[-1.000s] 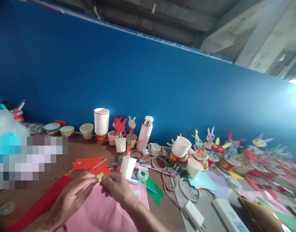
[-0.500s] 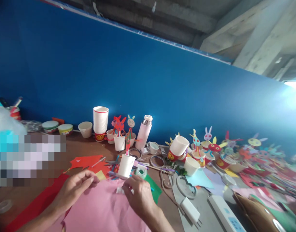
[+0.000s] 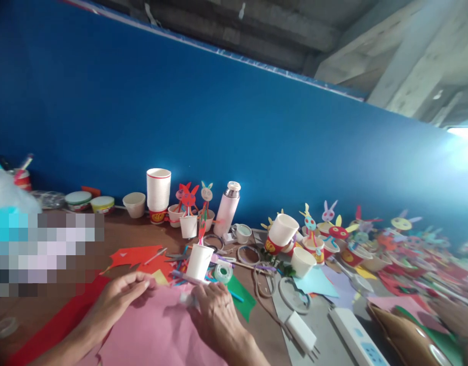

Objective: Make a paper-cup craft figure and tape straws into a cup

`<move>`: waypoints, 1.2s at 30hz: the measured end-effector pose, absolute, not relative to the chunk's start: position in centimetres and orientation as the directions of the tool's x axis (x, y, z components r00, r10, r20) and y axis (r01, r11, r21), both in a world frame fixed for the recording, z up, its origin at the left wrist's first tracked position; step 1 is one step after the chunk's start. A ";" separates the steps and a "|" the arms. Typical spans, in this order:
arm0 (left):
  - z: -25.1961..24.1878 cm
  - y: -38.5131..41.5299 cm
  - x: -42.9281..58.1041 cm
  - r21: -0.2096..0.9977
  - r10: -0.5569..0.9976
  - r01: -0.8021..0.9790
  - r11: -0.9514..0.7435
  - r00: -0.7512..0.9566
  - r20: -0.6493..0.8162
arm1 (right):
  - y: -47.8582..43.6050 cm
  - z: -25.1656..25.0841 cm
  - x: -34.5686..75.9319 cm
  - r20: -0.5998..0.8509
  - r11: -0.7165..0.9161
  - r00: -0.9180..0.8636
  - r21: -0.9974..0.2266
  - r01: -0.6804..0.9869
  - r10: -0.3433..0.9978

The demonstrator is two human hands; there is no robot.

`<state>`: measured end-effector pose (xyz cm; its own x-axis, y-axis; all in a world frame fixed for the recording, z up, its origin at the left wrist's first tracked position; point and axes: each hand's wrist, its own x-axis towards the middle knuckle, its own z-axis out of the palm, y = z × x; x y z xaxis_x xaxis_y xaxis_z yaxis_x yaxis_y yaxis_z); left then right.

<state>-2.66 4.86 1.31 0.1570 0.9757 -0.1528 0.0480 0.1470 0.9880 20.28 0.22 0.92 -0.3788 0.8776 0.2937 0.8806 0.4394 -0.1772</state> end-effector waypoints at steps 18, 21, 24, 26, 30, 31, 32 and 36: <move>2.4 4.5 -2.6 0.992 0.987 0.031 0.125 0.097 -0.128 | 1.9 2.2 13.8 0.304 0.428 -0.342 -0.289 0.856 0.889; 2.6 4.4 -2.5 0.987 0.979 -0.028 0.159 0.130 -0.154 | 2.3 1.6 13.8 0.330 0.419 -0.326 -0.269 0.867 0.886; 3.0 4.2 -2.3 0.979 0.974 -0.045 0.200 0.115 -0.194 | 2.4 1.5 13.8 0.345 0.411 -0.318 -0.241 0.879 0.883; 3.4 4.0 -2.1 0.977 0.974 -0.032 0.210 0.095 -0.206 | 2.4 1.6 13.9 0.357 0.404 -0.311 -0.222 0.888 0.881; 3.3 3.8 -2.0 0.985 0.982 0.059 0.162 0.085 -0.166 | 2.4 1.6 13.9 0.374 0.381 -0.287 -0.209 0.901 0.882; 2.8 3.9 -2.0 0.989 0.986 0.072 0.132 0.090 -0.138 | 2.5 1.6 14.0 0.376 0.377 -0.282 -0.210 0.902 0.883; 2.3 4.1 -2.0 0.992 0.989 0.078 0.096 0.105 -0.104 | 2.5 1.6 14.0 0.377 0.374 -0.278 -0.210 0.903 0.884; -0.5 5.1 -1.7 0.996 0.992 0.092 -0.011 0.129 -0.001 | 2.6 1.5 14.2 0.349 0.341 -0.269 -0.165 0.925 0.898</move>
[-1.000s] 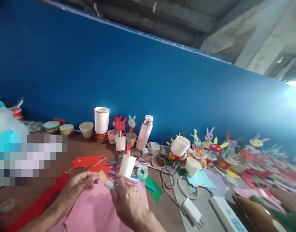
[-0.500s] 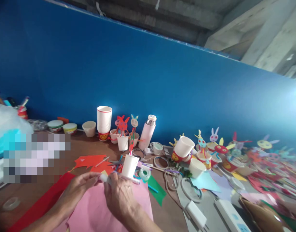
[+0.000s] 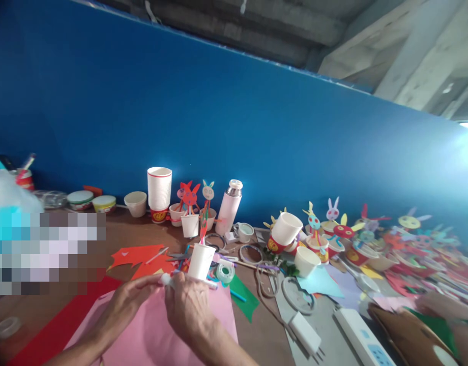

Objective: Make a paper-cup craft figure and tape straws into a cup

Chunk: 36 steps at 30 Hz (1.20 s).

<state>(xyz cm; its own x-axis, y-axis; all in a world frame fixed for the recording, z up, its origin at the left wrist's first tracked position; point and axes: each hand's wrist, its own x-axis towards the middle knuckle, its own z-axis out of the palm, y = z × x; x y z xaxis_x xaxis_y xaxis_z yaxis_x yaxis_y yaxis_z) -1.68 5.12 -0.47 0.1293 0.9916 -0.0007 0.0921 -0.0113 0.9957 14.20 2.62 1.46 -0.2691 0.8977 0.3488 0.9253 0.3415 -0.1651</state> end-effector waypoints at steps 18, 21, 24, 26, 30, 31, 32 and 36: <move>-1.7 6.8 -0.7 0.995 0.969 -0.082 0.053 0.244 -0.031 | 3.7 -0.5 15.4 0.517 0.419 -0.379 0.042 0.907 0.768; -1.8 6.8 -0.7 0.997 0.967 -0.058 0.048 0.253 -0.032 | 3.7 -1.0 15.4 0.525 0.466 -0.418 0.045 0.884 0.742; -1.8 6.7 -0.7 0.998 0.965 -0.031 0.047 0.259 -0.037 | 3.8 -1.3 15.4 0.495 0.451 -0.377 -0.036 0.892 0.783; -1.8 6.6 -0.7 0.999 0.963 -0.025 0.045 0.266 -0.037 | 3.7 -1.3 15.3 0.461 0.438 -0.346 -0.105 0.893 0.817; -1.3 6.3 -0.8 0.999 0.965 -0.025 0.044 0.258 -0.036 | 3.4 -0.7 15.0 0.407 0.409 -0.307 -0.193 0.892 0.860; -1.1 6.2 -0.8 0.998 0.966 -0.024 0.049 0.255 -0.042 | 3.3 -0.5 15.0 0.393 0.400 -0.301 -0.196 0.895 0.869; -0.9 6.2 -0.8 0.998 0.967 -0.022 0.058 0.251 -0.050 | 3.2 -0.4 14.9 0.381 0.390 -0.299 -0.188 0.901 0.875; -0.2 5.9 -0.9 0.995 0.968 -0.013 0.096 0.234 -0.090 | 3.1 0.1 14.7 0.350 0.352 -0.293 -0.119 0.928 0.890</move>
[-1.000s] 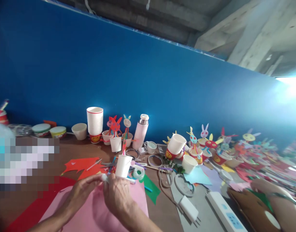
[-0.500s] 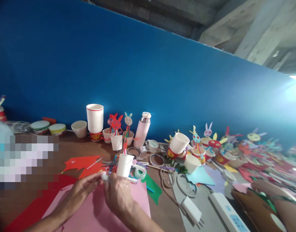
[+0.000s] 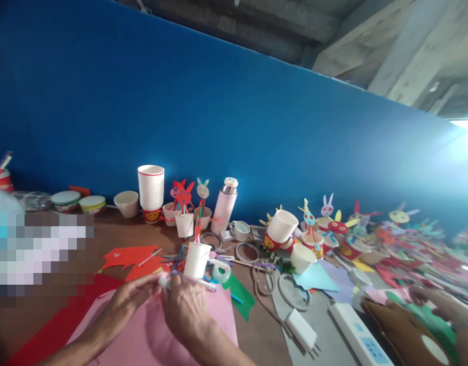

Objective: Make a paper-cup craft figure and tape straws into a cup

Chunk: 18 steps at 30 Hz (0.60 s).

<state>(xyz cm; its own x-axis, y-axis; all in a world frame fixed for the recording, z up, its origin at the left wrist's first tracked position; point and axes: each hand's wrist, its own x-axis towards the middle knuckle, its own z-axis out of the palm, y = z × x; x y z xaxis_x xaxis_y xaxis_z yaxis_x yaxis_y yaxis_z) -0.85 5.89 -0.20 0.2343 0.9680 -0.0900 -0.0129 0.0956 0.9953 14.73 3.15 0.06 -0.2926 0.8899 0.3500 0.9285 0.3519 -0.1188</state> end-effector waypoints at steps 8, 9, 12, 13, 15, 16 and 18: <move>0.1 5.9 -0.7 0.996 0.967 -0.024 0.080 0.246 -0.072 | 3.2 0.3 14.8 0.406 0.332 -0.305 0.005 0.943 0.861; 0.1 5.9 -0.7 0.997 0.966 -0.029 0.077 0.251 -0.067 | 3.2 0.3 14.8 0.406 0.333 -0.304 -0.001 0.943 0.862; 0.0 5.9 -0.7 0.996 0.962 -0.041 0.075 0.266 -0.062 | 3.3 0.2 14.8 0.405 0.323 -0.286 -0.025 0.946 0.869; -0.1 5.9 -0.8 0.996 0.961 -0.044 0.076 0.270 -0.061 | 3.4 0.2 14.7 0.407 0.317 -0.279 -0.029 0.948 0.870; -0.1 6.0 -0.8 0.995 0.960 -0.041 0.086 0.270 -0.072 | 3.4 0.1 14.7 0.417 0.305 -0.263 -0.036 0.952 0.870; -0.1 6.0 -0.8 0.995 0.960 -0.039 0.089 0.270 -0.075 | 3.4 0.1 14.7 0.421 0.303 -0.260 -0.039 0.952 0.869; -0.1 6.0 -0.9 0.996 0.958 -0.033 0.083 0.276 -0.070 | 3.4 0.2 14.6 0.418 0.300 -0.256 -0.044 0.953 0.872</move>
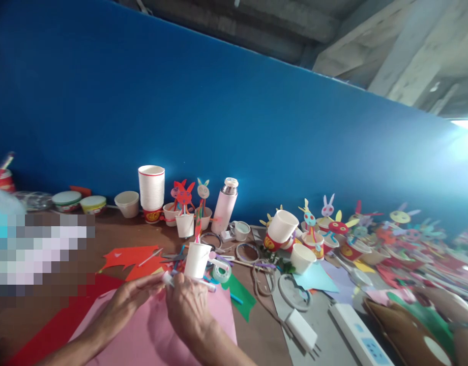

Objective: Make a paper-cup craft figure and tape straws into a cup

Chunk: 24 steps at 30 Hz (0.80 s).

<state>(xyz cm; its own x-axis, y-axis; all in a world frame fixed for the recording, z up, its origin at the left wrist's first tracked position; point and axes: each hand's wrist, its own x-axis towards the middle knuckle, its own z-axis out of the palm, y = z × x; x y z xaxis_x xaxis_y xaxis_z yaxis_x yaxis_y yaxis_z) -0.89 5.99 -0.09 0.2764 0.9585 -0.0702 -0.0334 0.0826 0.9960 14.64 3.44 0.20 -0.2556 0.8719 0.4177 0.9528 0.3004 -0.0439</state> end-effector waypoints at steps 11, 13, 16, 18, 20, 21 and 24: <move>-0.1 6.1 -1.1 0.986 0.947 -0.095 0.136 0.306 -0.101 | 3.5 0.0 14.8 0.357 0.266 -0.202 -0.142 0.953 0.912; 0.0 6.1 -1.1 0.984 0.945 -0.104 0.144 0.311 -0.105 | 3.4 0.1 14.9 0.353 0.266 -0.208 -0.123 0.956 0.912; 0.4 5.9 -1.0 0.983 0.945 -0.088 0.160 0.300 -0.127 | 3.3 0.5 14.9 0.354 0.278 -0.232 -0.085 0.957 0.906; 0.9 5.8 -0.9 0.984 0.945 -0.072 0.164 0.297 -0.136 | 3.2 0.7 14.8 0.362 0.296 -0.254 -0.064 0.953 0.897; 1.3 5.6 -0.9 0.984 0.943 -0.054 0.169 0.301 -0.145 | 3.2 0.8 14.8 0.371 0.309 -0.266 -0.061 0.949 0.890; 1.5 5.6 -0.8 0.984 0.943 -0.047 0.171 0.298 -0.150 | 3.2 0.8 14.8 0.374 0.310 -0.263 -0.071 0.948 0.889; 1.8 5.5 -0.8 0.984 0.948 -0.025 0.176 0.274 -0.163 | 3.2 0.6 14.9 0.370 0.300 -0.242 -0.108 0.948 0.897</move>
<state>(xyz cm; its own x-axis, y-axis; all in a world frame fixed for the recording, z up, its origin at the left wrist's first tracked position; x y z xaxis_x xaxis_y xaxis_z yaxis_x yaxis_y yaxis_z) -0.83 5.48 1.83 0.2738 0.9479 -0.1630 -0.0248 0.1763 0.9840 14.88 3.16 0.59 -0.2420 0.8968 0.3704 0.9477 0.3004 -0.1082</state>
